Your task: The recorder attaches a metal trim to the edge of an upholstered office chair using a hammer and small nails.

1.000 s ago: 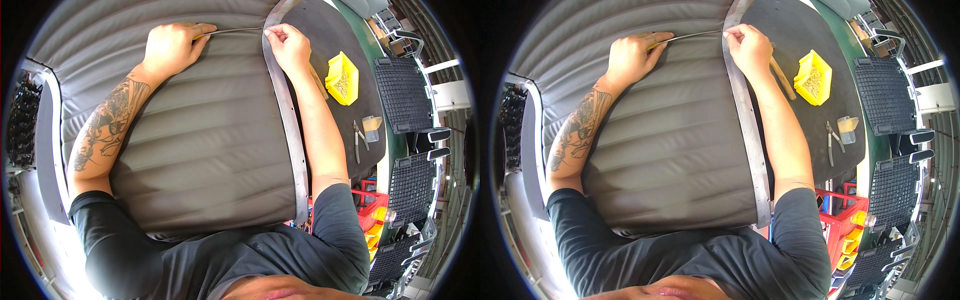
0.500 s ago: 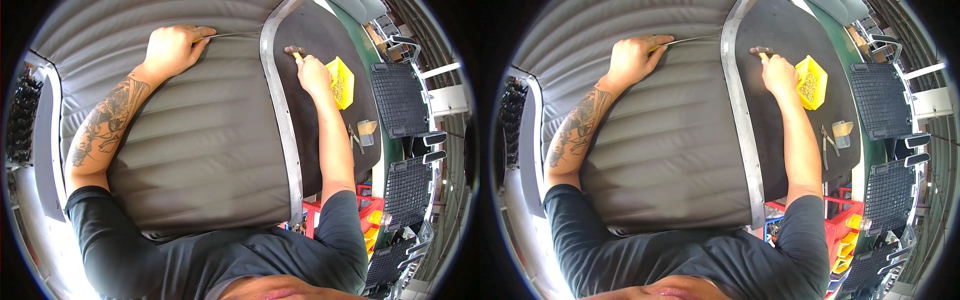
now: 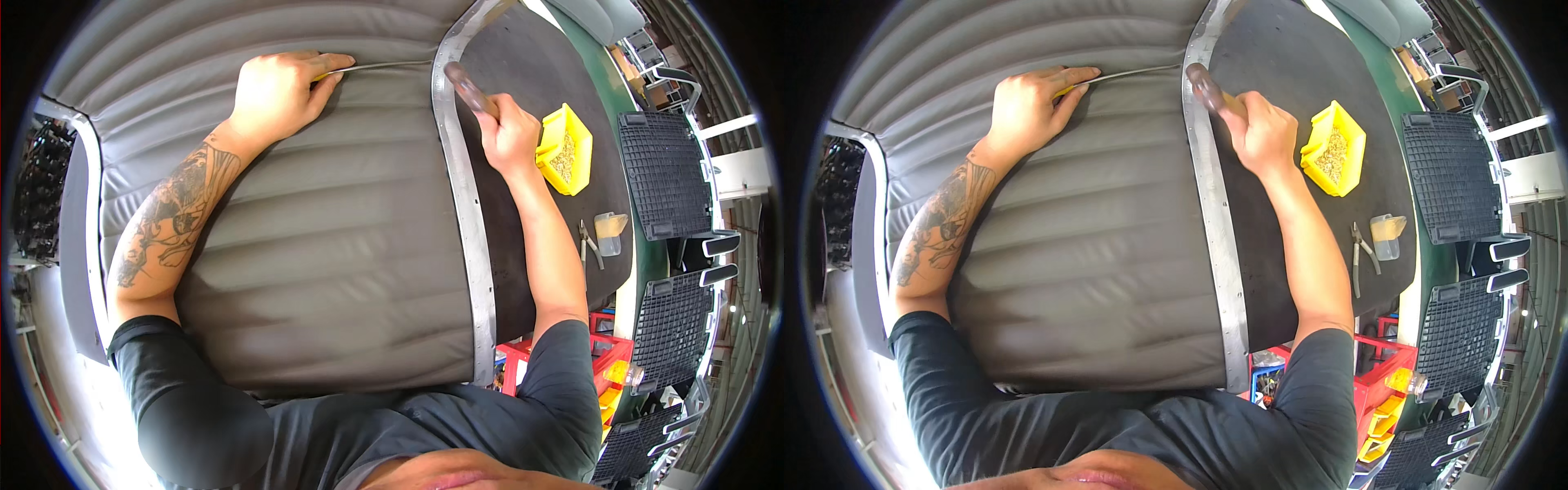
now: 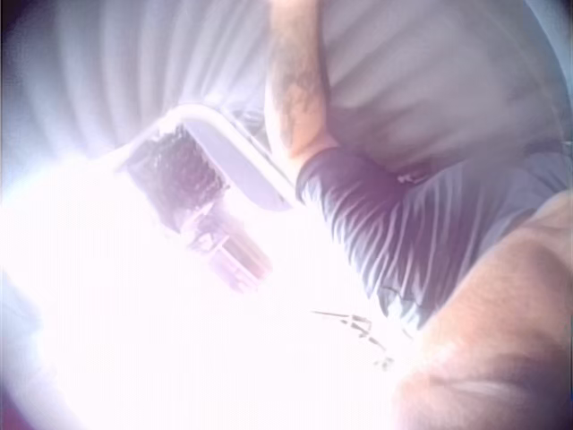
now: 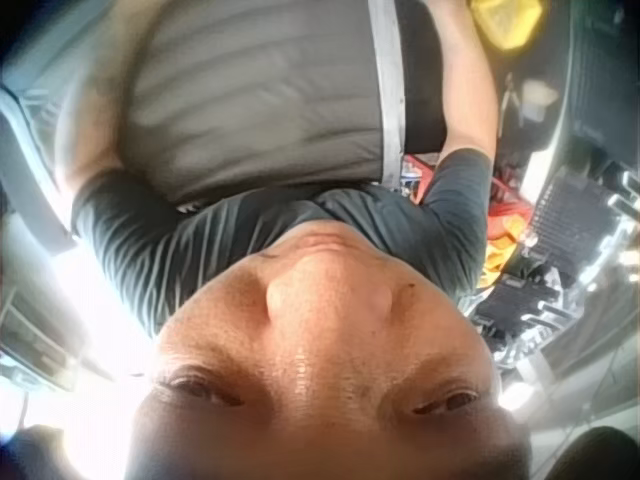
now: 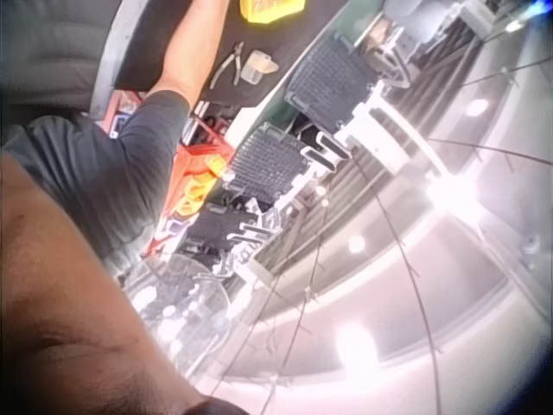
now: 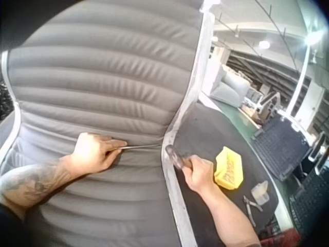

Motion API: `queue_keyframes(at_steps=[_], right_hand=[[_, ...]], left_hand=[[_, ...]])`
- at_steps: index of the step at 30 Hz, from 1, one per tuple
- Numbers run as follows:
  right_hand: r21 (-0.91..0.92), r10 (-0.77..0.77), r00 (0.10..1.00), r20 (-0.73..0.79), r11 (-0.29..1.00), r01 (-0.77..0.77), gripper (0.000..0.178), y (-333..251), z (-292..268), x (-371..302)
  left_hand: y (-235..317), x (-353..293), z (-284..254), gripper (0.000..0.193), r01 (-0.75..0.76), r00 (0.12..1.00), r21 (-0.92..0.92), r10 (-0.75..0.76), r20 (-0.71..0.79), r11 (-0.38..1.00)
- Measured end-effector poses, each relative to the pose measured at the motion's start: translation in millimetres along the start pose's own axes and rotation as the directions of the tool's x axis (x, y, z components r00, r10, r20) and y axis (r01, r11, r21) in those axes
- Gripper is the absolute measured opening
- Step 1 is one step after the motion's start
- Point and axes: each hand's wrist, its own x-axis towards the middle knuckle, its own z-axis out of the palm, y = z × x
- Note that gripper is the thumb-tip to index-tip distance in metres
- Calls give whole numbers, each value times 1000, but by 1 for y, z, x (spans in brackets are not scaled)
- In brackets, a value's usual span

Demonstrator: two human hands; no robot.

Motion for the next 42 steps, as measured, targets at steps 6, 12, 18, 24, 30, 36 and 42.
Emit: queue_keyframes(at_steps=[6, 12, 18, 24, 30, 36, 42], right_hand=[[3, -28, 999, 38, 1000, 28, 29, 0, 3, -6], [425, -319, 941, -112, 841, 335, 10, -15, -25, 10], [56, 57, 998, -20, 997, -56, 23, -26, -11, 4], [-185, 281, 912, 299, 955, -233, 32, -18, 3, 7], [38, -398, 875, -275, 905, 424, 38, 17, -3, -22], [-359, 556, 820, 133, 799, -483, 34, -2, 15, 7], [-448, 366, 930, 39, 838, -311, 55, 18, 10, -9]], left_hand=[[0, 4, 0, 24, -17, 1000, 15, 17, -5, 1000], [-2, -5, -5, 24, 17, 1000, 29, -17, 5, 999], [-5, 0, 1, 23, 23, 1000, 27, -23, -4, 999], [-1, 4, 3, 21, 8, 1000, 7, -8, -2, 1000], [4, 4, 6, 19, -14, 999, -34, 13, -35, 999], [-24, -3, -2, 20, -19, 995, 14, 20, -101, 1000], [27, 6, -37, 56, -279, 960, 289, 262, 94, 916]])
